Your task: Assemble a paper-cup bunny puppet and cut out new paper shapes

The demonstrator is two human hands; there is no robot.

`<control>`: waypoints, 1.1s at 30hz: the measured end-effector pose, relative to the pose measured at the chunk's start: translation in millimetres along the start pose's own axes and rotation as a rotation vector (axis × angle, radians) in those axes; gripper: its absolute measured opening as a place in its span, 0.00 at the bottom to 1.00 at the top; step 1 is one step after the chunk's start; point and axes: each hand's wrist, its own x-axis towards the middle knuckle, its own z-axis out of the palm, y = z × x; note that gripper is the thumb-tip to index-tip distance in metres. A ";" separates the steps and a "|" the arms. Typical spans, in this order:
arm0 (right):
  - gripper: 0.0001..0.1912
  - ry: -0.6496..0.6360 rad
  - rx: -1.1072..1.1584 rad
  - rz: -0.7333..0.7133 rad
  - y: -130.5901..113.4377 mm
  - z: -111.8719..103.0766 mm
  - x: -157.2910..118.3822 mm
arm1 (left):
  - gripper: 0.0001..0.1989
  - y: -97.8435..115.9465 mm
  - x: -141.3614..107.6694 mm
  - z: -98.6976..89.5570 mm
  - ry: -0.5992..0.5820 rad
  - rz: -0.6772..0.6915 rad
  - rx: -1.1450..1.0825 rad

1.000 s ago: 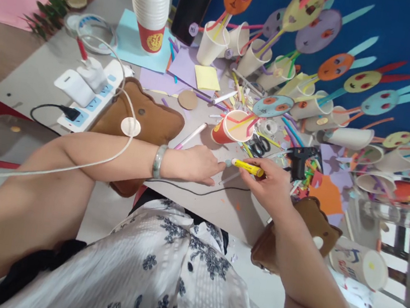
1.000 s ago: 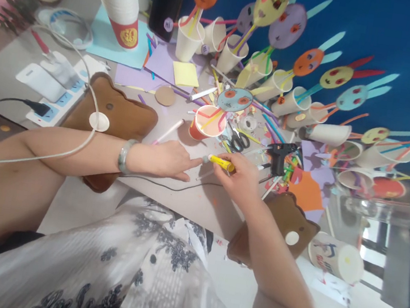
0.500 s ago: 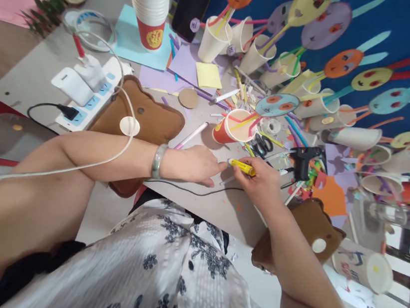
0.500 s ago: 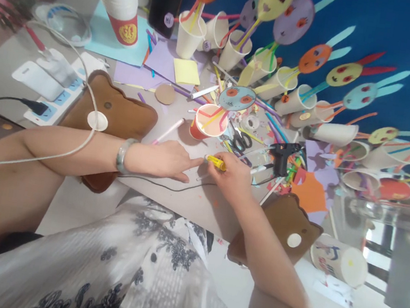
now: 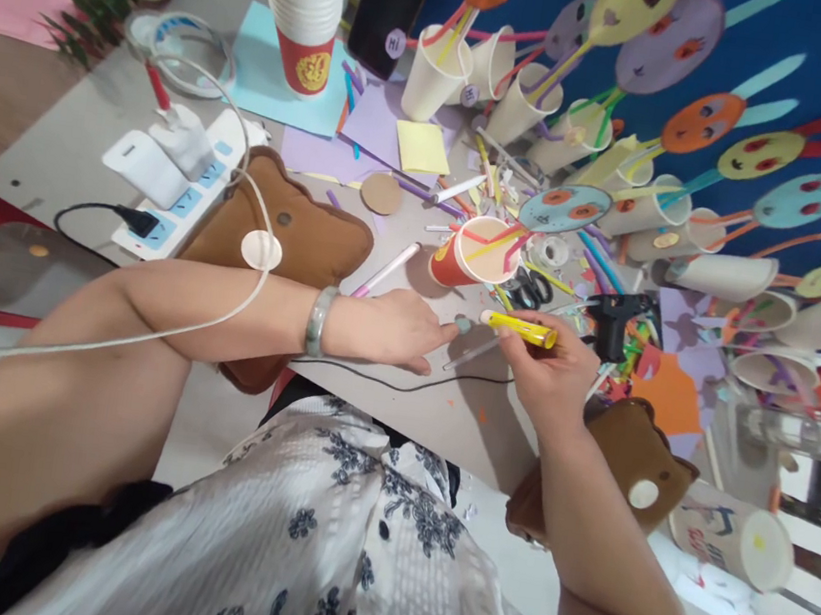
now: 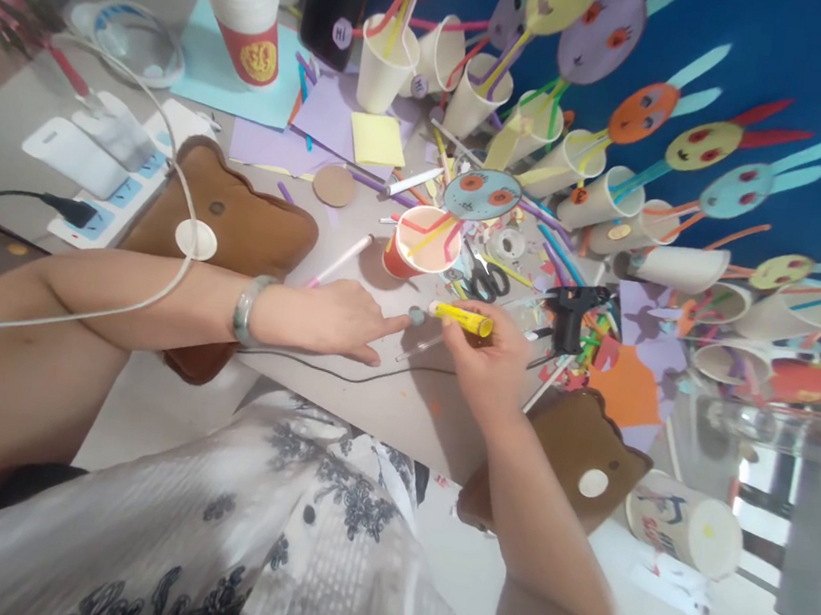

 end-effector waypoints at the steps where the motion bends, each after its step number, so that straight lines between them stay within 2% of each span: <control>1: 0.10 -0.028 -0.012 -0.015 -0.8 -0.1 0.3 | 0.30 -0.2 0.3 1.0 0.012 0.002 -0.008; 4: 0.10 -0.146 -0.046 -0.105 -1.3 2.8 2.9 | 0.31 -0.4 0.4 2.5 0.029 0.011 -0.018; 7: 0.09 -0.209 -0.075 -0.200 2.2 8.0 6.5 | 0.32 -0.3 -0.9 2.1 0.015 0.019 0.000; 12: 0.08 -0.239 -0.157 -0.309 8.2 13.8 7.6 | 0.32 -1.3 -1.3 4.4 0.047 0.030 0.003; 17: 0.08 -0.204 -0.212 -0.369 6.3 20.2 2.7 | 0.31 0.1 -1.6 -0.6 0.010 0.011 -0.020; 20: 0.09 -0.167 -0.188 -0.329 6.3 22.8 0.8 | 0.29 2.2 -3.5 -8.7 -0.025 0.000 -0.043; 26: 0.14 -0.062 -0.100 -0.051 5.0 10.2 -2.8 | 0.31 1.6 -4.8 -10.0 -0.024 0.017 -0.011; 33: 0.14 -0.226 -0.052 -0.073 1.5 4.4 5.9 | 0.32 -0.1 -4.0 -6.6 -0.023 0.020 -0.016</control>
